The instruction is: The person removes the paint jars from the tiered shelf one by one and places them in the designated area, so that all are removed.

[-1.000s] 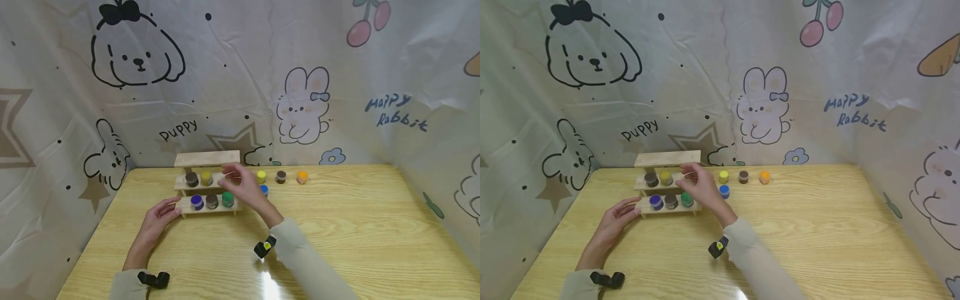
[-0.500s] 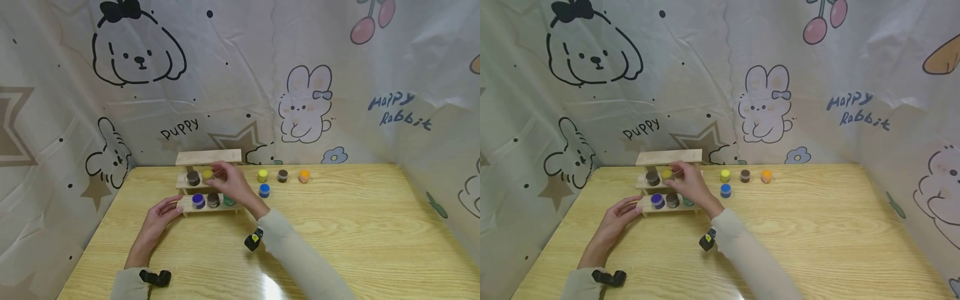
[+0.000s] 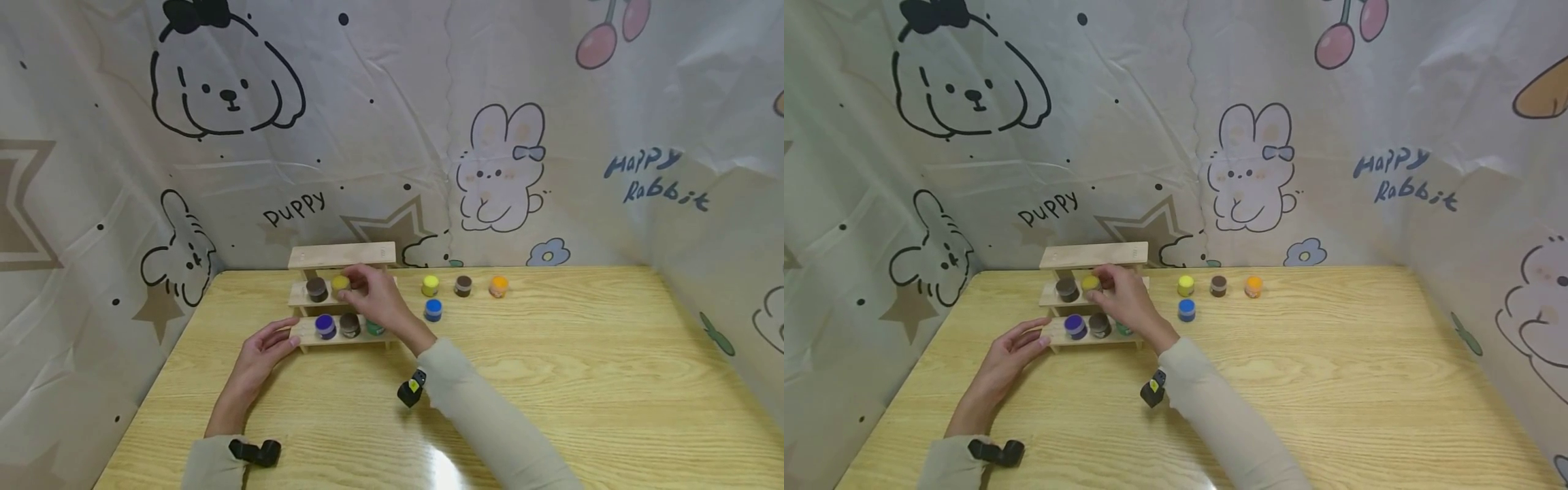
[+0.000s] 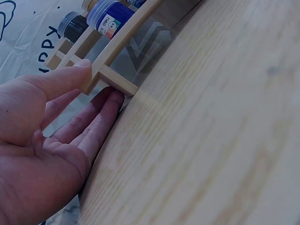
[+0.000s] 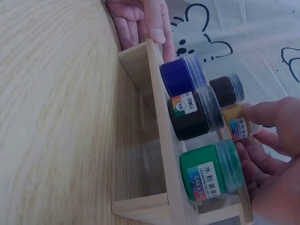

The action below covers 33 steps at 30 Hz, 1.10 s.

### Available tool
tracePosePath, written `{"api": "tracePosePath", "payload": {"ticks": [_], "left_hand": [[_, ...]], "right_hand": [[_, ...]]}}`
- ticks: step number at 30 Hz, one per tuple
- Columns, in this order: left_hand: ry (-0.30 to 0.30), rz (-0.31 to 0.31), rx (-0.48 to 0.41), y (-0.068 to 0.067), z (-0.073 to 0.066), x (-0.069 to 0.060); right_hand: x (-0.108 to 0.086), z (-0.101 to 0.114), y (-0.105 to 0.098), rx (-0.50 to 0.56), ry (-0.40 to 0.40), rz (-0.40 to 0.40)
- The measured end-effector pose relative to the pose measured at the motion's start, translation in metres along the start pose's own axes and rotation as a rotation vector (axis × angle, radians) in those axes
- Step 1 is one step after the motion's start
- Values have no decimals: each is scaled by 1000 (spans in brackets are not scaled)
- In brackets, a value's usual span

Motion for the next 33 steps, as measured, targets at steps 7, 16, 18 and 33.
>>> {"api": "tracePosePath", "payload": {"ticks": [7,16,18,33], "left_hand": [[-3,1,-2,0,-1,0],[-10,-12,10,0,-2,-1],[-10,-14,7,0,-2,-1],[-9,-10,21,0,-4,-3]], "right_hand": [[-1,-1,-2,3,13,-1],[-7,4,-12,33,-13,-17],[-10,6,-16,52,-15,-16],[-35,6,-54,141,-29,-55]]}}
Point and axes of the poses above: each hand's wrist, its own x-axis towards the middle knuckle, its own y-axis out of the palm, z = x × y, the point moved 8 cm from there along x, towards the middle knuckle, and after that the axes turned 15 degrees about -x, right-handed, at the moved point
